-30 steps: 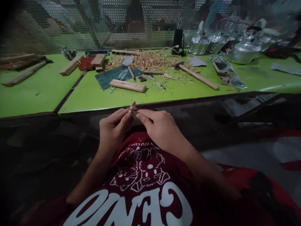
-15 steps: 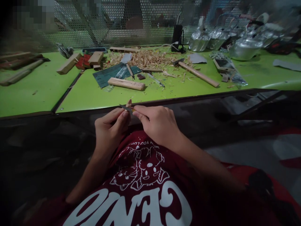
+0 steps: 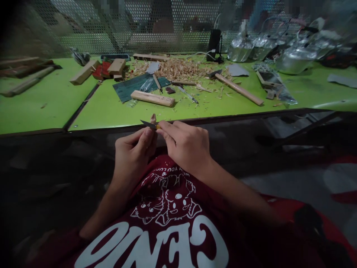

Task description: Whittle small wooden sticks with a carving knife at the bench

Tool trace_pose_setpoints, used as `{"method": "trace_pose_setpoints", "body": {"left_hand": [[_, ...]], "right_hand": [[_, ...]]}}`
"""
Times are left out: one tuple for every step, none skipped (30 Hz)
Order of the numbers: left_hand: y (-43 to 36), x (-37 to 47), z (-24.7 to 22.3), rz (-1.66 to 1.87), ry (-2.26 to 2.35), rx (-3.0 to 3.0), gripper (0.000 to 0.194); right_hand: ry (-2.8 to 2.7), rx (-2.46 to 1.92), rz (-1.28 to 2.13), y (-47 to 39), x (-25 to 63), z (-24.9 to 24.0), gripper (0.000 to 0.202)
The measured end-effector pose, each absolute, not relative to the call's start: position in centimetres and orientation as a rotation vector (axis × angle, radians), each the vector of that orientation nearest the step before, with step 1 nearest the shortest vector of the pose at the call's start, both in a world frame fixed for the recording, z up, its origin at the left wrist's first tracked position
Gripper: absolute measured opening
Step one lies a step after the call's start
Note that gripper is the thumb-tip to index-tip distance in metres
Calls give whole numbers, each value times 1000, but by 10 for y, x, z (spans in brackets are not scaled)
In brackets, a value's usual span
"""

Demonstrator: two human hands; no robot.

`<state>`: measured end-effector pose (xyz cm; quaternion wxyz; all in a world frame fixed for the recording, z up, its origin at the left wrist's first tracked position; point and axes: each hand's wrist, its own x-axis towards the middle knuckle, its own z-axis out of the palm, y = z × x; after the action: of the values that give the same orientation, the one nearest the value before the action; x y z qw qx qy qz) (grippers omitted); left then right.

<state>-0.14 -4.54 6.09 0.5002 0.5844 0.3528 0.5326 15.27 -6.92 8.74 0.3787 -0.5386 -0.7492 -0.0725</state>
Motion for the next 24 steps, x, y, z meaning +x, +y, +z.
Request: {"method": "trace_pose_setpoints", "body": {"left_hand": [[-46,-1,62,1287,849,1395,37],[-47,0,62,1288,848,1378,36],[-47,0,62,1288,848,1362,35],[-47,1,62,1289,849,1342,34],[-47,1,61,1287,848,1316,32],[-47,0,60,1282,843,1291,31],[-46,0,59,1275,837,1273,31],[-46,0,58,1264,831,1268,30],[-45,0,57,1257,827,1271,29],[-45,-1,57,1252,823,1281,29],[-45,-1,57,1247,821,1299,29],[-45,-2,58,1246,825,1322,30],[-45,-2,58,1243,833,1348,32],[-45,-2,59,1238,843,1376,35],[-45,-3,60,1235,853,1404,37],[-45,-3,61,1231,863,1430,38],[-45,-3,61,1228,870,1453,39],[-45,-4,61,1229,875,1470,40],[-45,-4,61,1235,882,1483,39],[-44,-4,61,1246,889,1490,38],[-44,-4,60,1262,898,1497,36],[-43,-4,59,1281,907,1506,34],[-43,-4,58,1300,916,1522,32],[-42,-4,58,1316,923,1549,30]], "right_hand": [[-1910,-1378,-256,-70,152,87,28],[-1899,-1380,-331,-71,152,87,28],[-1880,-1377,-402,-71,152,87,29],[-1854,-1366,-454,-72,153,86,29],[-1823,-1350,-476,-71,154,86,30],[-1795,-1333,-463,-71,156,85,31],[-1782,-1314,-415,-71,157,85,31],[-1784,-1291,-342,-70,159,85,31],[-1799,-1272,-249,-70,161,85,31],[-1824,-1261,-150,-70,162,85,32],[-1851,-1253,-61,-70,163,85,32],[-1874,-1253,13,-70,163,85,33],[-1888,-1261,65,-70,163,85,34],[-1898,-1276,98,-70,164,85,34],[-1907,-1288,114,-70,163,85,34],[-1916,-1297,119,-69,163,85,34],[-1924,-1308,120,-69,163,85,34],[-1931,-1319,118,-69,162,85,33],[-1934,-1331,116,-69,162,85,33],[-1932,-1341,115,-69,162,86,32],[-1927,-1350,120,-69,163,87,32],[-1923,-1358,141,-69,163,88,31],[-1923,-1363,182,-68,165,91,31],[-1929,-1366,246,-68,167,93,30]]}}
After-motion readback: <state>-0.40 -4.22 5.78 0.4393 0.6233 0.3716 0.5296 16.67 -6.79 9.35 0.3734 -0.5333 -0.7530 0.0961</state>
